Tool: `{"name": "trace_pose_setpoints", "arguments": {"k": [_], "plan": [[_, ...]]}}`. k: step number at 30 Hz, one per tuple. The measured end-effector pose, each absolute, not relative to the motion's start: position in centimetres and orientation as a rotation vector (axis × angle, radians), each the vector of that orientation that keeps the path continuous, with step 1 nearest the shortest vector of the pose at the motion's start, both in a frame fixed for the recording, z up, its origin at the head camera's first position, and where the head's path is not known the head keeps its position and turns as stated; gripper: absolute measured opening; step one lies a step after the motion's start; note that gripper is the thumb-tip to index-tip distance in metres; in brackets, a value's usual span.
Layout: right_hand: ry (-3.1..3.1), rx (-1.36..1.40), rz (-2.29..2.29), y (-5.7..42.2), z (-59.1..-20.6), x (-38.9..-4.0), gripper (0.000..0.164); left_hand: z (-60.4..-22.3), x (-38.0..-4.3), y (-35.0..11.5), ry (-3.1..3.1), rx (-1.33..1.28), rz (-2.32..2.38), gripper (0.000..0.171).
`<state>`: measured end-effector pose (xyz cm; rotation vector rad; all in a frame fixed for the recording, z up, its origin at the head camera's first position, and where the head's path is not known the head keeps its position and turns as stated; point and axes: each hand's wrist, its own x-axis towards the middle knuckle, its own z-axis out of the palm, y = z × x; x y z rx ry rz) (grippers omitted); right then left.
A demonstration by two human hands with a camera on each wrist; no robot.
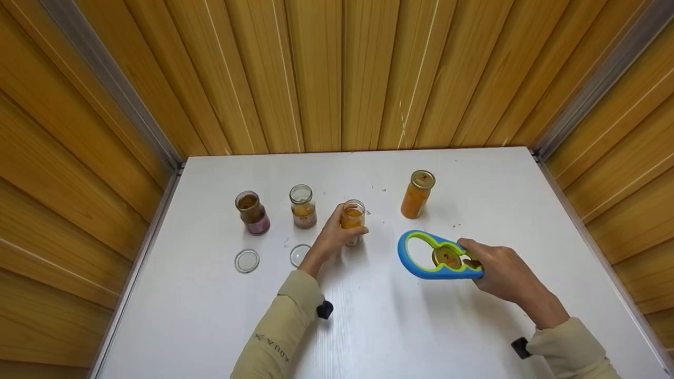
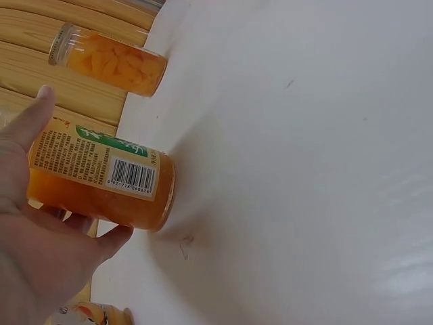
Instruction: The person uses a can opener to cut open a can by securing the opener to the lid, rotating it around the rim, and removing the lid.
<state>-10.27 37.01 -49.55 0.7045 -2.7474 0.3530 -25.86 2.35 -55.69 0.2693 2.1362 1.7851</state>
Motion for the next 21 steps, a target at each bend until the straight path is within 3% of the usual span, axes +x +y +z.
{"name": "trace_pose_setpoints", "arguments": {"k": [21], "plan": [[-2.822,0.641,0.365,36.7,-49.4,-10.1,0.075,-55.6,-29.2,4.9,2.323,0.107,1.75,0.073]]}}
